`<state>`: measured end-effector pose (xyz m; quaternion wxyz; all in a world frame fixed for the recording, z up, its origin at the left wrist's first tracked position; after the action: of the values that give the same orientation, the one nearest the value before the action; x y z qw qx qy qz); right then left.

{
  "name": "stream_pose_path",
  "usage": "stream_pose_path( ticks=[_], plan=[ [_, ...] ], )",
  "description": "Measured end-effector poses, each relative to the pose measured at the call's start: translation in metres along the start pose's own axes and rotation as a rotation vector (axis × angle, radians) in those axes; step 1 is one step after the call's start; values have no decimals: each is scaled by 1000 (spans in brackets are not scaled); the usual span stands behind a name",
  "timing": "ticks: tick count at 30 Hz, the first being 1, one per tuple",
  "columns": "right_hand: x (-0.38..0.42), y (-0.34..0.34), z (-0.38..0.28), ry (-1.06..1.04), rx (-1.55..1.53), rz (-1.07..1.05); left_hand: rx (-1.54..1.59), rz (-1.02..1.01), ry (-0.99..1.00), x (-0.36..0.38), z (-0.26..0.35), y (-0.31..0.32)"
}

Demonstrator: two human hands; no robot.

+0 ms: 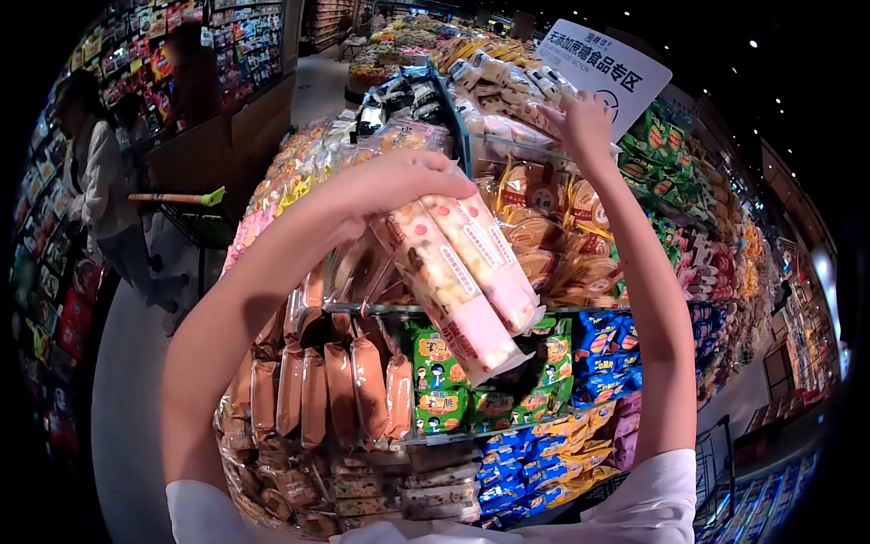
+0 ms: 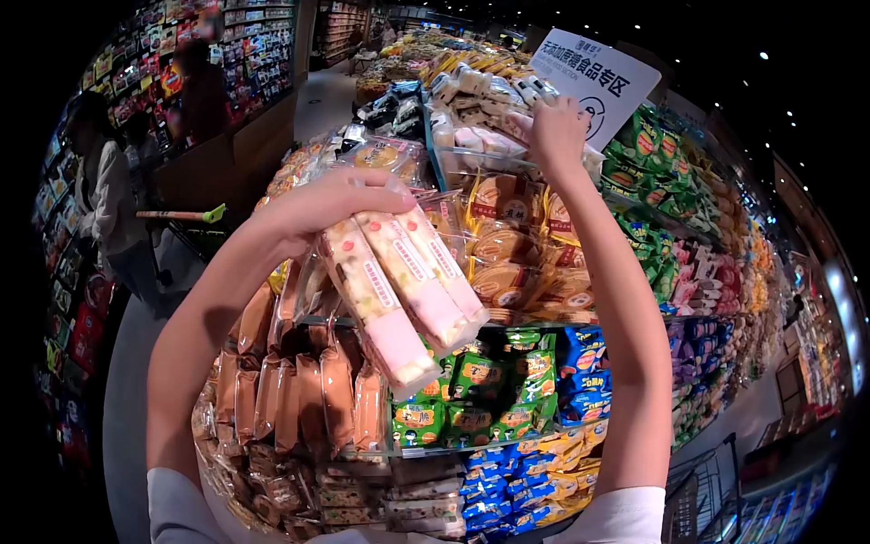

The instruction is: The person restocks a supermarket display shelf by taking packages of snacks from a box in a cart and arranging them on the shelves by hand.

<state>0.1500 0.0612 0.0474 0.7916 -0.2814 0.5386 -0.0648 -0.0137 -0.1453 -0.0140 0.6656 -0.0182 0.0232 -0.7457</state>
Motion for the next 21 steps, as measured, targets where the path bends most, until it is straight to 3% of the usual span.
stream_pose_path(
  ticks=[2, 4, 6, 8, 10, 12, 15, 18, 20, 21],
  plan=[
    [5, -37, -18, -88, -177, 268, -245, 20, 35, -1, 3, -3],
    [30, -77, -45, 179, -1035, -336, -410, 31, 84, -8, 4, -7],
    [69, -85, -70, 350, -1481, -759, -648, 22, 97, -7, 20, -5],
    [109, -98, -89, 386, -1521, -933, -634, -38, 92, -9, 27, 1],
    [130, -110, -108, 256, -1642, -875, -671, -83, 80, -20, 29, 7],
    [145, -117, -118, 334, -1696, -769, -713, -130, 72, -29, 27, 17],
    [164, -114, -121, 418, -1690, -769, -1084, -55, 70, -40, 23, 30],
    [175, -109, -114, 453, -1674, -725, -964, -143, -20, -47, 11, 30],
    [185, -97, -110, 514, -1977, -1057, -914, -160, -102, -46, 6, 23],
    [192, -93, -106, 663, -2102, -1202, -769, -149, -114, -43, 6, 22]
  ],
)
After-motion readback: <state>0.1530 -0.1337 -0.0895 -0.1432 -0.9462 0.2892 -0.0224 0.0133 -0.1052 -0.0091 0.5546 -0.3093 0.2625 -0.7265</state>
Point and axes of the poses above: each hand's wrist, its own x-axis away from the middle knuckle, its own y-axis out of the palm, z = x × y, the point moved 4 cm from there along -x, towards the middle knuckle, and after that the axes turned 4 degrees about y, right-handed, at the moved point
